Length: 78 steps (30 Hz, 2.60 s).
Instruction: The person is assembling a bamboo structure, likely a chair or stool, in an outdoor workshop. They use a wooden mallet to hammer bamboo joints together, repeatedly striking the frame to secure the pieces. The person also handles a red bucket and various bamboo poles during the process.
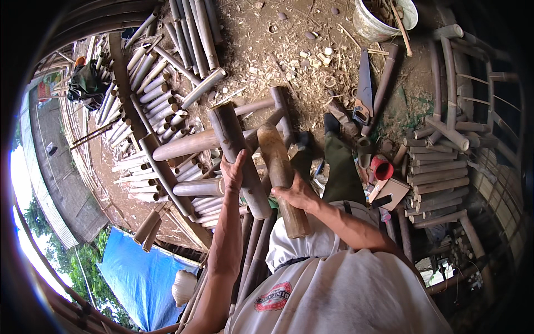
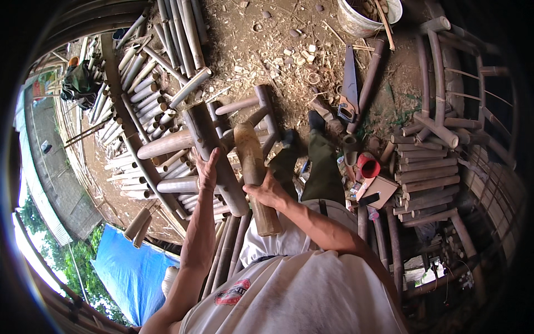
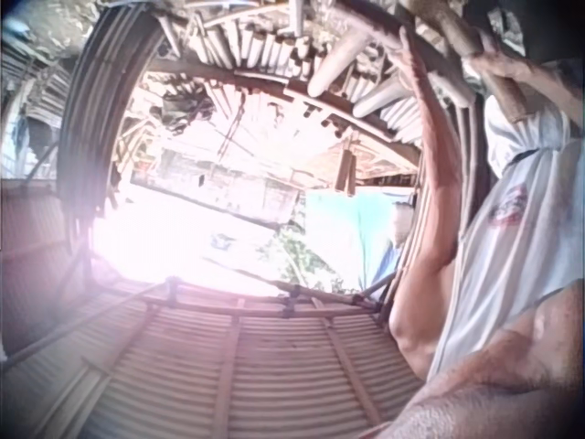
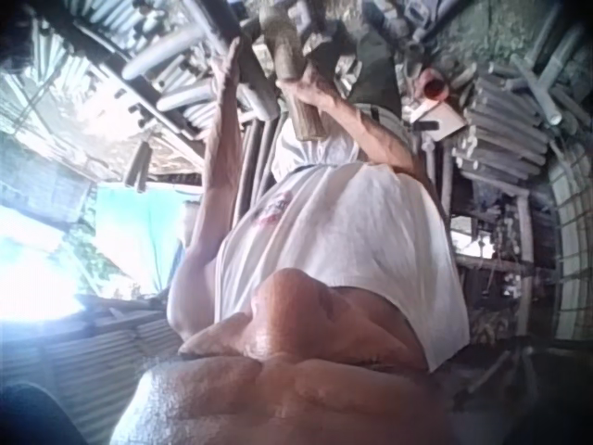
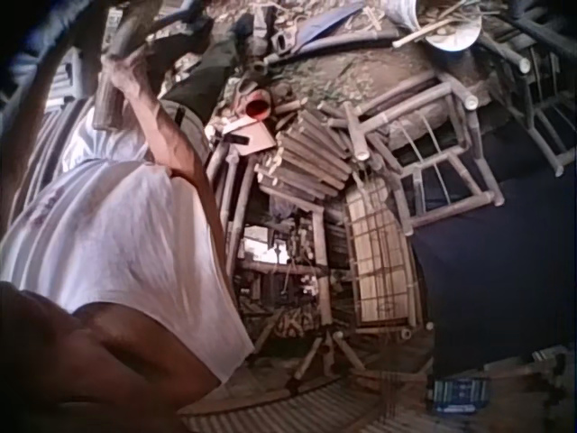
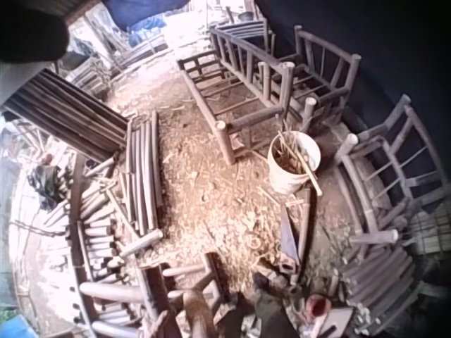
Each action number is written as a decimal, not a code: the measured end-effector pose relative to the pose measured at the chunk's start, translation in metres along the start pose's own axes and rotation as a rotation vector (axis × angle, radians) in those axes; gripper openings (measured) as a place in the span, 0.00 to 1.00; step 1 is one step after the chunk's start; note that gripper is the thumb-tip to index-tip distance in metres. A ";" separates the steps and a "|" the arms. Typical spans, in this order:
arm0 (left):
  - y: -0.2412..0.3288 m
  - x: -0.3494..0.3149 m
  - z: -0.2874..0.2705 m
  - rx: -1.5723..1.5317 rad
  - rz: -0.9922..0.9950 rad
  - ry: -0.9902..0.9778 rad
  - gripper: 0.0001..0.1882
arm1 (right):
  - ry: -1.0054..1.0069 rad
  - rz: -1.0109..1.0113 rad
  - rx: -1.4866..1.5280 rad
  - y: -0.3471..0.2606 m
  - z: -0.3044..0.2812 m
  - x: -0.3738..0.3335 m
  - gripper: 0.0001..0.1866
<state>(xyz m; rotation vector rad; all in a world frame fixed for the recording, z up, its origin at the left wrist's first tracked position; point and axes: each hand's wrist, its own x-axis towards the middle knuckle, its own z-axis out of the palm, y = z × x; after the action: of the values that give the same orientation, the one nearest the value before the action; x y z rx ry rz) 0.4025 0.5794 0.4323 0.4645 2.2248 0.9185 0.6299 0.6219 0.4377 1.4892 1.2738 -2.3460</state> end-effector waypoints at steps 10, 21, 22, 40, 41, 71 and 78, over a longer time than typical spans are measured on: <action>-0.022 -0.012 -0.007 0.157 0.105 0.323 0.38 | 0.127 -0.120 0.231 -0.028 -0.021 -0.021 0.39; -0.132 -0.188 -0.071 0.202 -0.231 0.031 0.52 | -0.364 -0.782 -0.945 -0.043 0.029 -0.049 0.54; -0.183 -0.205 -0.064 -0.214 -0.075 0.046 0.52 | -0.476 -0.830 -0.985 -0.045 0.055 -0.057 0.53; -0.239 -0.248 -0.100 0.114 -0.213 0.073 0.40 | -0.561 -0.683 -1.353 0.012 0.177 -0.064 0.50; -0.238 -0.248 -0.104 0.119 -0.185 0.099 0.39 | -0.535 -0.655 -1.355 0.012 0.181 -0.073 0.50; -0.295 -0.379 -0.159 0.195 -1.103 1.449 0.32 | -0.419 -0.105 -0.495 -0.115 0.114 0.007 0.24; -0.229 -0.300 -0.072 -1.213 -0.836 1.288 0.56 | -0.659 -0.027 -0.520 -0.154 0.217 0.050 0.26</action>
<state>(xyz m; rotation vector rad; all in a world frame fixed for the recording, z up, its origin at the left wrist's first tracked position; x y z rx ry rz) 0.5492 0.2238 0.4401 -1.8622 1.7765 2.0057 0.3774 0.5917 0.5296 0.4893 1.5159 -2.0097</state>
